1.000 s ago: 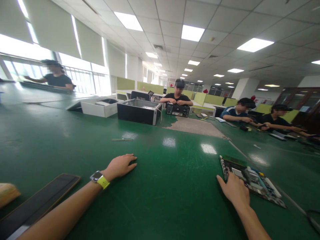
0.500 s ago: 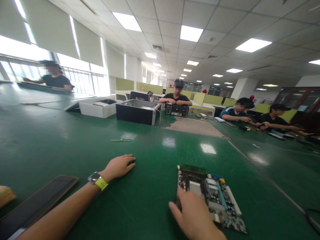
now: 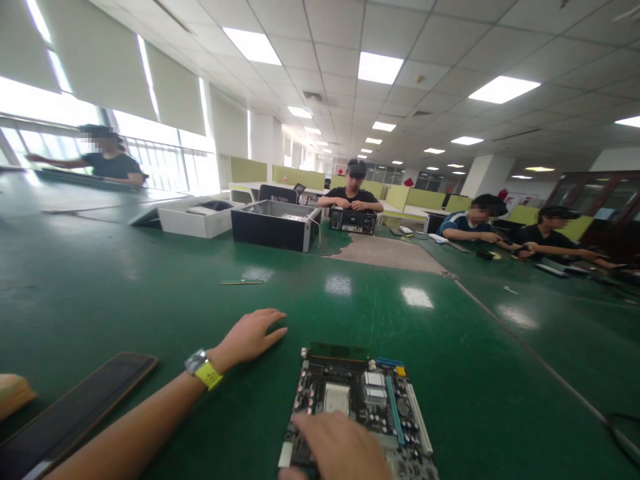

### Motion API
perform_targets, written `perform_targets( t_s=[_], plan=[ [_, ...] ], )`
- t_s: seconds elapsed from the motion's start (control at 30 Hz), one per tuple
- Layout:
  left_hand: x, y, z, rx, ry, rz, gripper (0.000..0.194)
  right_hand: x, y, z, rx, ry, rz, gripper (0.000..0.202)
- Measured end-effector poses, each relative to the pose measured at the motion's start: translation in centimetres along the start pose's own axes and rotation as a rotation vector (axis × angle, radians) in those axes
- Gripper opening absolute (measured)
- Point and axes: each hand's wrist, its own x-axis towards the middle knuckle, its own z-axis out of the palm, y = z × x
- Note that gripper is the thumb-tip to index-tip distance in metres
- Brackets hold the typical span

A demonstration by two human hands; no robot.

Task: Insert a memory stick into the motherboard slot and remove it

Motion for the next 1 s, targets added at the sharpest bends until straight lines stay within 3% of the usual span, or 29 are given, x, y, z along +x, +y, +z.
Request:
perform_targets(
  t_s=[0.07, 0.13, 0.23, 0.3, 0.43, 0.57, 0.8, 0.9, 1.0],
  plan=[
    [-0.3, 2.3, 0.2, -0.173, 0.023, 0.078, 0.051, 1.0, 2.8, -2.6, 0.078, 0.068, 0.183, 0.034],
    [-0.8, 4.6, 0.7, -0.314, 0.001, 0.108, 0.057, 1.6, 6.3, -3.9, 0.096, 0.142, 0.375, 0.041],
    [-1.7, 7.0, 2.0, -0.402, -0.055, 0.096, 0.067, 1.1, 10.6, -2.9, 0.205, 0.104, 0.572, 0.059],
    [-2.5, 7.8, 2.9, -0.403, -0.05, 0.073, 0.069, 0.1, 11.6, -1.3, 0.233, 0.072, 0.619, 0.062],
    [-4.3, 8.0, 3.8, -0.389, 0.027, 0.025, 0.066, -1.6, 9.9, 0.9, 0.18, 0.095, 0.632, 0.06],
    [-6.1, 7.1, 3.3, -0.412, 0.07, -0.014, 0.051, -2.5, 7.3, 1.6, 0.11, 0.079, 0.592, 0.057],
    [-8.3, 5.2, 1.7, -0.329, 0.183, -0.036, 0.03, -2.8, 6.2, 1.2, 0.112, 0.141, 0.6, 0.053],
    [-8.5, 5.7, 1.1, -0.243, 0.237, -0.042, 0.021, -2.8, 6.2, 0.7, 0.132, 0.169, 0.569, 0.047],
    [-8.5, 6.6, 0.9, -0.16, 0.215, -0.023, 0.019, -2.7, 6.2, 0.3, 0.149, 0.188, 0.538, 0.041]
  ],
)
